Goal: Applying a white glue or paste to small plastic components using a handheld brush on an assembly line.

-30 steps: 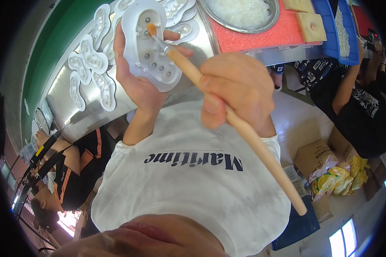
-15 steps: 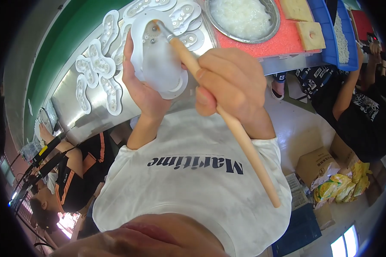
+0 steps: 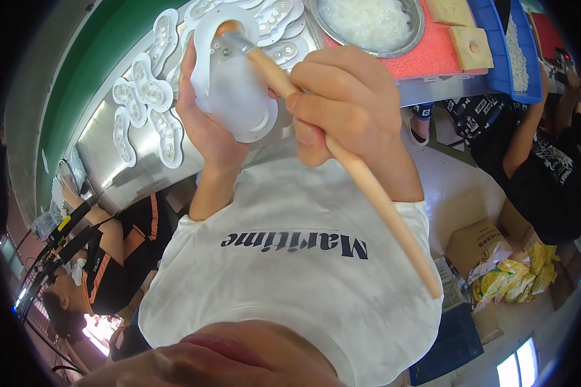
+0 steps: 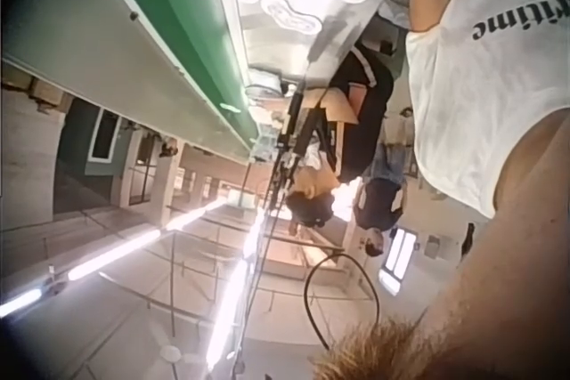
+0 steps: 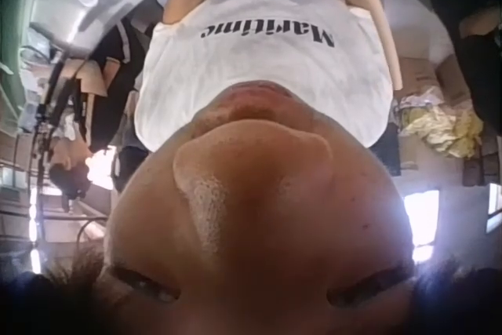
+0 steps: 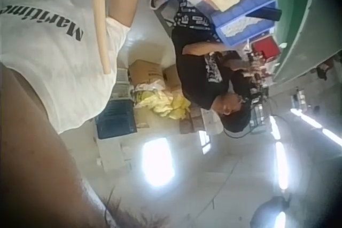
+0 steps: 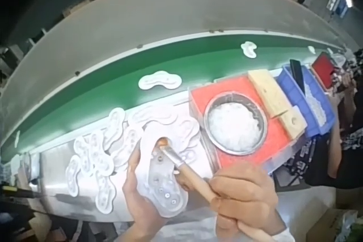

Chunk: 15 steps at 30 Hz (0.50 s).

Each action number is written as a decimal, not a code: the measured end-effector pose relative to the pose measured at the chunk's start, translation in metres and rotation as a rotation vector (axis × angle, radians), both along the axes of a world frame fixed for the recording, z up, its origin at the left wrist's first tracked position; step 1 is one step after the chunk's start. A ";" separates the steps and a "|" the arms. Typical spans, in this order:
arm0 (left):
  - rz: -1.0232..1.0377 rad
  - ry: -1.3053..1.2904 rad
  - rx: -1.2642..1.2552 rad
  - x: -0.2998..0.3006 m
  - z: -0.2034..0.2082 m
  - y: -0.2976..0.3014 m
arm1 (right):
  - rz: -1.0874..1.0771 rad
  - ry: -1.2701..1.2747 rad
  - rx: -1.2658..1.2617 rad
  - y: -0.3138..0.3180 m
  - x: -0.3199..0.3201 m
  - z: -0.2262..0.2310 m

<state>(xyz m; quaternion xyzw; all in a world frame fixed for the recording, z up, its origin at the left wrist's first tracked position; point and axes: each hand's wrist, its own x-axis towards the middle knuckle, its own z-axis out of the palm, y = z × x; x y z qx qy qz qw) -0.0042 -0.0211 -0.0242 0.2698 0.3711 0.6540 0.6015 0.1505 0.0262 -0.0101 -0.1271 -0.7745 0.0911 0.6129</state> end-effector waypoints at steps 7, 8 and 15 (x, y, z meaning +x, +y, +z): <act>-0.012 -0.052 0.071 -0.001 -0.001 -0.001 | -0.048 0.009 -0.332 -0.025 0.003 -0.001; 0.029 -0.077 0.015 0.000 0.000 0.001 | -0.045 0.008 -0.335 -0.025 -0.001 -0.003; -0.050 -0.609 -0.122 -0.005 0.006 0.003 | 0.065 0.087 -0.193 -0.023 -0.011 -0.005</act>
